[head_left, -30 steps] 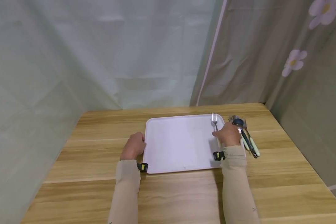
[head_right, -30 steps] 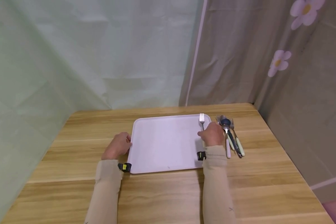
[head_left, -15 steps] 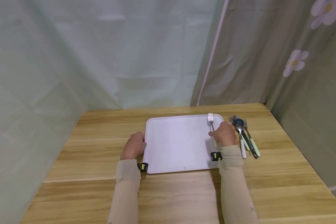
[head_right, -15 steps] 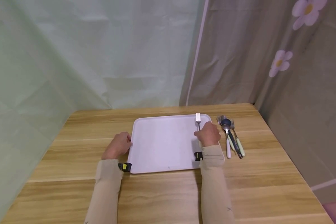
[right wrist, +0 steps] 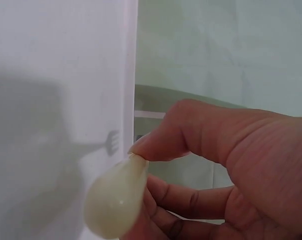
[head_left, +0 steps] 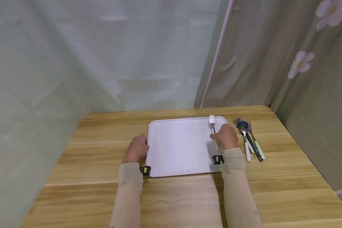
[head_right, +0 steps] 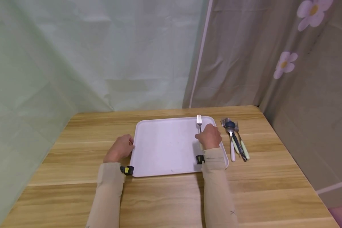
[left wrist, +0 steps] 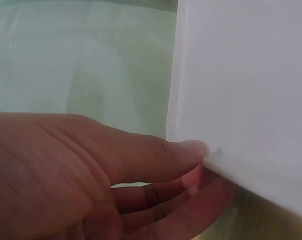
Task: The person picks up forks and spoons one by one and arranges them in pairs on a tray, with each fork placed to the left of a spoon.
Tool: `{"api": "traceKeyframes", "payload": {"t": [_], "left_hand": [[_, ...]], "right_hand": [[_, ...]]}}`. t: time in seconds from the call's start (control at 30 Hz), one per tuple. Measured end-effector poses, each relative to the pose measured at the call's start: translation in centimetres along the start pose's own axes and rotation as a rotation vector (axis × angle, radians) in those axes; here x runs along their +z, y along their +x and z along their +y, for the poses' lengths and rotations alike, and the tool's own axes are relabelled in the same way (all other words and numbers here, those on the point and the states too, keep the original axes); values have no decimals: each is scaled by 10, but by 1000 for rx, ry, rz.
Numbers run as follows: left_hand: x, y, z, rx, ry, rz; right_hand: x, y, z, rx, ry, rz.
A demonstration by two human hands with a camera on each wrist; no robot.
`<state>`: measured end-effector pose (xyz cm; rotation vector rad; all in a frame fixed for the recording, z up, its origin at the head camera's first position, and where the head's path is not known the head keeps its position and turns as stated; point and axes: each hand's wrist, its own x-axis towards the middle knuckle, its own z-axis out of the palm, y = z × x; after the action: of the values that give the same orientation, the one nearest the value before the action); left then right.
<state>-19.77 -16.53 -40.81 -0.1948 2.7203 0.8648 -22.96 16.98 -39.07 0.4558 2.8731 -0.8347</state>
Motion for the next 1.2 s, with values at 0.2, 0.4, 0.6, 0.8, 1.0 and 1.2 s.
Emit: {"api": "traceKeyframes", "payload": {"t": [0.2,0.4,0.6,0.8,1.0,1.2], "left_hand": [[0,1,1,-1,-8,-8],[1,2,-1,3,0,-7],[0,3,-1,-8,0,-5],[1,3,-2,6,-3,6],[1,3,-2,7,-3,10],[1,2,-1,8,5,13]], "right_hand": [[0,0,-1,7,12,1],[2,0,-3,-6,11,-7],[4,-1,-9,-30,6,5],[7,-1,-12,-39,13,1],[7,-2,-12,-39,20,8],[9,-1,-13,-48,4,16]]}}
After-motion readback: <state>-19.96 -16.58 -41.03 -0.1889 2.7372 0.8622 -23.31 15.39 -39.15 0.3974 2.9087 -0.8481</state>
